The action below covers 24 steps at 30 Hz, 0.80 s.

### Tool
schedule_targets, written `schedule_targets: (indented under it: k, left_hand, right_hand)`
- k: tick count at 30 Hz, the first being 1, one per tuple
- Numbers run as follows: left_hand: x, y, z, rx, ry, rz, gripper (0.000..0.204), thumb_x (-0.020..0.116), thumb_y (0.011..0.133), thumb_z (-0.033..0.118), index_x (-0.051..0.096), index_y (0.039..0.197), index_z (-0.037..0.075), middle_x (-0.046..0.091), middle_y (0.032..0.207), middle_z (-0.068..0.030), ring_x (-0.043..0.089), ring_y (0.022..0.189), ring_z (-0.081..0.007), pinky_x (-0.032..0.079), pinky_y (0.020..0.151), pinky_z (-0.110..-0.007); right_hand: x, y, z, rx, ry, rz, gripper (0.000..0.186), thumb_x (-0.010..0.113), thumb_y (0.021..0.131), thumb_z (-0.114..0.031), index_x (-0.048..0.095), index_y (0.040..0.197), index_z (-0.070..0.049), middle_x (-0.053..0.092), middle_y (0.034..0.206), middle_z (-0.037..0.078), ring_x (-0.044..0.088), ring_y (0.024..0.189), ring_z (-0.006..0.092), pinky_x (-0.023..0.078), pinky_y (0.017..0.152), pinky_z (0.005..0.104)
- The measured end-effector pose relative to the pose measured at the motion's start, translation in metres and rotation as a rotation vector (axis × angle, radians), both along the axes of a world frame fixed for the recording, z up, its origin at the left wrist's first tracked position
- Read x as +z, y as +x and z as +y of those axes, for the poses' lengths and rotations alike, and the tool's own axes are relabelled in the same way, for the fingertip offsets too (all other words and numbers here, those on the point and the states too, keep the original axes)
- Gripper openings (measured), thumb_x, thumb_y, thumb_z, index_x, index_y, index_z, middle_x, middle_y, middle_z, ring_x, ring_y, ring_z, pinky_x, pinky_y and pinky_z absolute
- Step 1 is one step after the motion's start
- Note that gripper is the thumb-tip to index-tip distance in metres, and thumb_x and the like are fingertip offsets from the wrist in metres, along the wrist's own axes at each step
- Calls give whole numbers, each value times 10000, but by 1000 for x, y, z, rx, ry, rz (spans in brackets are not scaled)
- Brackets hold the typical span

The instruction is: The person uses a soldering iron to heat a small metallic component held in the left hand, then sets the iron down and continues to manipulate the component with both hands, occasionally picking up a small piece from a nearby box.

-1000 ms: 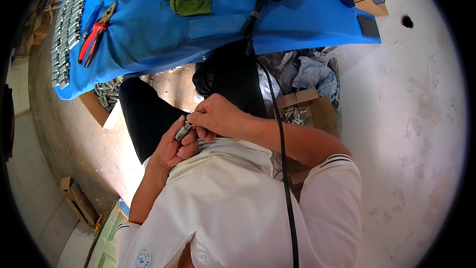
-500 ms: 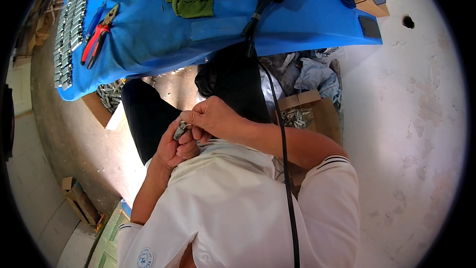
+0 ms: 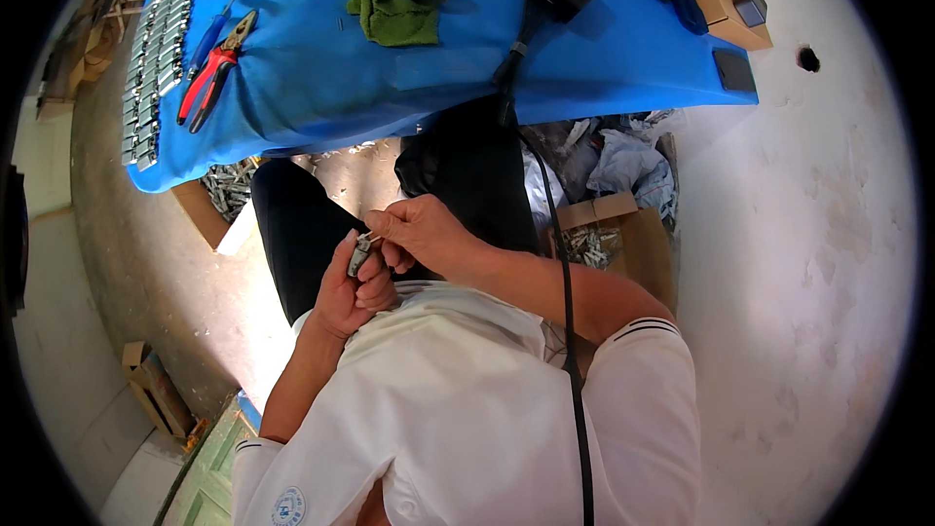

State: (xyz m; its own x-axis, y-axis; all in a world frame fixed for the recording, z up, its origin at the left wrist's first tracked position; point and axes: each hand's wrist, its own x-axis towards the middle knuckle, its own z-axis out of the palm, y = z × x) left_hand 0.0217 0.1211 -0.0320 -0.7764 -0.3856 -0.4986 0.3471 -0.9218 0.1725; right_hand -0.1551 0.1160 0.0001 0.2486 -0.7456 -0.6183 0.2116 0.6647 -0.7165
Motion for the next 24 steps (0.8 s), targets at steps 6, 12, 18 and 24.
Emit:
schedule_targets:
  k: [6,12,18,24]
  left_hand:
    - [1,2,2,47,-65,-19,483,301,978,510,436,717,127,325,470,31,253,379,-61,237,388,-197]
    - [-2,6,6,40,-123,-34,468,341,958,526,437,728,129,348,500,37,282,417,-52,252,417,-186]
    - [-3,7,7,30,-111,-28,460,373,944,530,461,745,125,380,543,38,302,454,-47,268,443,-182]
    - [4,3,4,66,-56,-102,491,360,946,548,484,736,122,410,568,19,322,473,-52,275,461,-187]
  right_hand:
    - [4,5,-1,14,-31,28,358,603,923,-309,623,742,0,577,626,28,528,569,89,456,551,226]
    - [15,5,5,40,-97,21,263,596,928,-229,655,850,15,611,700,33,559,632,85,481,600,219]
    - [15,1,13,33,-144,-56,216,589,927,-173,654,992,23,654,790,53,601,701,98,510,679,228]
    - [19,-2,15,74,-188,-109,206,561,933,-103,629,1056,46,685,914,116,652,858,139,528,773,255]
